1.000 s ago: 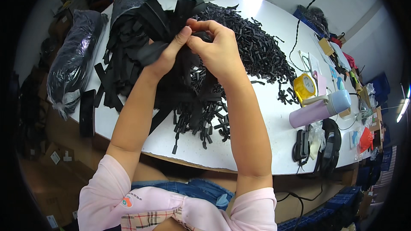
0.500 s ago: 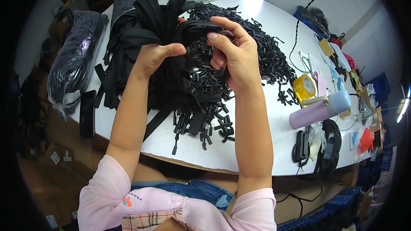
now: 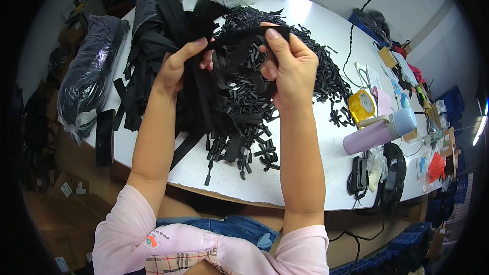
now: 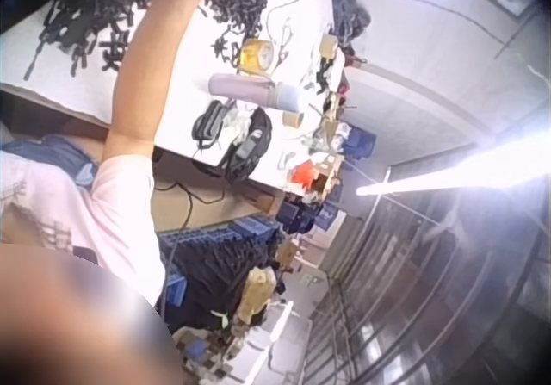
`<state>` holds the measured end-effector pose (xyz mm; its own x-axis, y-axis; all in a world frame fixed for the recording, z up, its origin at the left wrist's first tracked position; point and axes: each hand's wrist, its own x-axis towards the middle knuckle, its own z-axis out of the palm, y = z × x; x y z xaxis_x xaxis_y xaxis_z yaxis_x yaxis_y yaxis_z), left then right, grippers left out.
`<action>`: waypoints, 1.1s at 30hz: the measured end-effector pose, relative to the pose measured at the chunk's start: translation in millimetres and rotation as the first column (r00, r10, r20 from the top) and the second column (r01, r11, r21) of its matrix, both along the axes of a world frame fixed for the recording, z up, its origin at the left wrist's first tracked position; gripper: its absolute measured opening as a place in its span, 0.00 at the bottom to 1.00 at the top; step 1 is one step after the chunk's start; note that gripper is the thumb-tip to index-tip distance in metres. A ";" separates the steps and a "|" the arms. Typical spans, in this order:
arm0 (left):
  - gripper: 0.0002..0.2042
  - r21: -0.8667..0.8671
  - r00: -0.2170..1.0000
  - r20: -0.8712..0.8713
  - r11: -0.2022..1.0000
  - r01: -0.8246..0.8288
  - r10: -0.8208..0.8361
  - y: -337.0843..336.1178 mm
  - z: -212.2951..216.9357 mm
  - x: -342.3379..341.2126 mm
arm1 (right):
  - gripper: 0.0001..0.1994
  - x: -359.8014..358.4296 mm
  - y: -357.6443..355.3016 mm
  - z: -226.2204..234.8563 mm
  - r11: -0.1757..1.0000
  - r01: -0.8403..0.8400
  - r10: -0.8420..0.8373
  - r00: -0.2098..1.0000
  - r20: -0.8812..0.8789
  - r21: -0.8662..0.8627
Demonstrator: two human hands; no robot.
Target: Attaching slider components to black zipper tape or straps.
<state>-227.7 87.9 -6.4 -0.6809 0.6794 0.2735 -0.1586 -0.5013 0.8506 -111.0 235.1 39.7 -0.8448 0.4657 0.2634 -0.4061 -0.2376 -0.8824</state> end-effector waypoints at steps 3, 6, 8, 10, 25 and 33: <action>0.11 -0.104 0.958 0.155 0.968 -0.228 0.242 2.5 3.7 0.4 | 0.06 3.7 7.8 2.9 0.977 0.203 -0.197 0.976 -0.092 0.064; 0.12 0.072 0.953 -0.041 0.952 -0.298 0.301 -0.9 -1.9 -12.7 | 0.06 4.0 15.1 2.6 0.741 0.450 -0.425 0.889 -0.172 0.499; 0.12 0.106 0.941 -0.111 0.945 -0.308 0.319 3.4 2.3 -8.3 | 0.07 3.0 8.2 7.9 0.500 0.282 -0.421 0.906 -0.055 0.819; 0.12 0.024 0.939 -0.184 0.956 -0.292 0.291 6.8 5.9 2.2 | 0.08 -10.7 -6.6 -2.1 0.578 0.137 -0.175 0.984 -0.042 0.805; 0.09 -0.026 0.983 -0.062 0.984 -0.177 0.175 16.6 8.5 22.1 | 0.12 -22.5 -19.4 -7.7 0.924 -0.177 0.133 0.980 0.151 0.338; 0.10 -0.017 0.947 0.243 0.977 -0.214 0.212 5.6 14.1 7.2 | 0.06 8.3 15.9 -4.1 0.945 -0.325 0.325 0.935 -0.145 0.024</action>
<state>-220.5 93.5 7.7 -0.8561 0.5092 0.0885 -0.2475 -0.5543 0.7947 -102.7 251.0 35.6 -0.9027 0.1724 0.3942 -0.4302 -0.3787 -0.8195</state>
